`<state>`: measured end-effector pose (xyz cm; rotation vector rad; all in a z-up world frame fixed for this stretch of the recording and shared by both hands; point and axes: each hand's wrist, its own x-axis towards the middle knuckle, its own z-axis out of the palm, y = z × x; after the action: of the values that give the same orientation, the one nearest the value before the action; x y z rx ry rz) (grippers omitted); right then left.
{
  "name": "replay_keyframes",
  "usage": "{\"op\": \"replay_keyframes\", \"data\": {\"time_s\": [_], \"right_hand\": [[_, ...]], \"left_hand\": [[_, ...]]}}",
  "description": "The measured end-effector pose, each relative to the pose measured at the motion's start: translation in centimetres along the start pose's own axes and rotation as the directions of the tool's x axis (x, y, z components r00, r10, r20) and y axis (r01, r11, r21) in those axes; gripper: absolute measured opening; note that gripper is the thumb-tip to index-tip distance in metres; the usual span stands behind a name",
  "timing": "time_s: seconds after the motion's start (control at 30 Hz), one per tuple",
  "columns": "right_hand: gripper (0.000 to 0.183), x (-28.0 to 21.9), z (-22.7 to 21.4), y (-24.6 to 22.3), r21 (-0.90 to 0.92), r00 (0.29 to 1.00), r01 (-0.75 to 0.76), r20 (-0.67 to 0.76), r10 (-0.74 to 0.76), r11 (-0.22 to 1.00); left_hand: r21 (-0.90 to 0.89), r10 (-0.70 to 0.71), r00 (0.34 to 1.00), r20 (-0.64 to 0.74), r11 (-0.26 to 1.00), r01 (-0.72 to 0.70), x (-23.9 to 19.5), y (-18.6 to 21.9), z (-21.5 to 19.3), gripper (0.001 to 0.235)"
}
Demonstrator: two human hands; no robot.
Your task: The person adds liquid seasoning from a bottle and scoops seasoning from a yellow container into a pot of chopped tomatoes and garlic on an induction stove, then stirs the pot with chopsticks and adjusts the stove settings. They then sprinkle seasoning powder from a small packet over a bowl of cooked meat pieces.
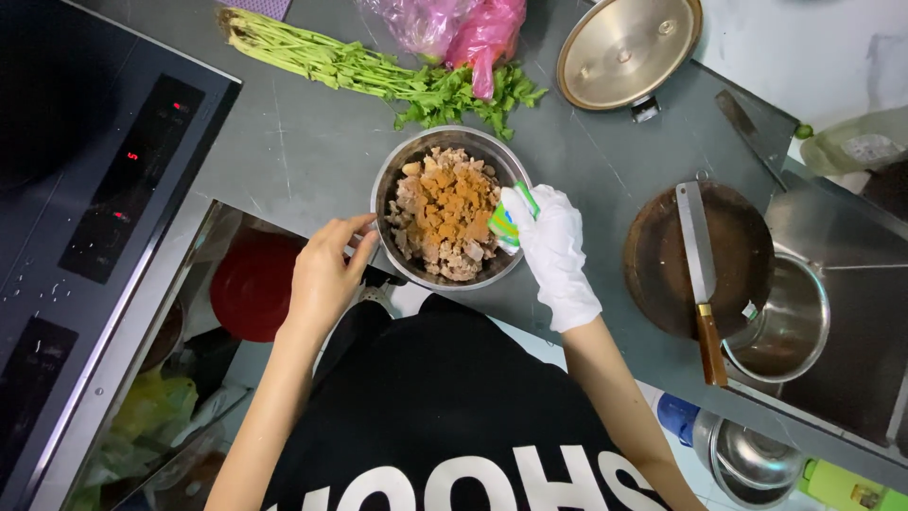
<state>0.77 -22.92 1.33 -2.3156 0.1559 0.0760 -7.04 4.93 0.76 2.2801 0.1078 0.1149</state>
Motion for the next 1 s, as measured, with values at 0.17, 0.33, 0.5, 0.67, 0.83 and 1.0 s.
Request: {"op": "replay_keyframes", "data": {"time_s": [0.17, 0.33, 0.5, 0.67, 0.83, 1.0], "right_hand": [[0.021, -0.5, 0.7, -0.2, 0.139, 0.954, 0.299, -0.035, -0.297, 0.944], [0.032, -0.5, 1.4, -2.3, 0.132, 0.996, -0.091, 0.000, 0.092, 0.987], [0.019, 0.8, 2.2, -0.3, -0.058, 0.936, 0.344, -0.064, -0.347, 0.937], [0.016, 1.7, 1.2, -0.9, 0.043, 0.966, 0.240, -0.108, -0.235, 0.970], [0.022, 3.4, 1.1, 1.8, -0.079, 0.931, 0.338, -0.115, -0.346, 0.938], [0.018, 2.2, -0.2, -0.4, 0.070, 0.978, 0.187, 0.080, -0.193, 0.980]], "left_hand": [[0.020, 0.055, 0.998, -0.011, 0.998, -0.054, 0.0, -0.1, 0.0, 0.024], [0.023, 0.033, 0.999, 0.000, 0.999, -0.033, -0.3, 0.0, 0.2, 0.024], [0.034, 0.030, 0.999, 0.014, 0.999, -0.031, -0.3, 0.4, -0.2, 0.023], [0.053, 0.068, 0.997, -0.025, 0.996, -0.067, -0.7, 0.0, -0.2, 0.022], [0.049, 0.028, 1.000, 0.002, 0.998, -0.028, -0.8, -0.2, -0.2, 0.024], [0.072, 0.022, 1.000, 0.001, 0.997, -0.022, -0.6, 0.2, -0.6, 0.022]]}}
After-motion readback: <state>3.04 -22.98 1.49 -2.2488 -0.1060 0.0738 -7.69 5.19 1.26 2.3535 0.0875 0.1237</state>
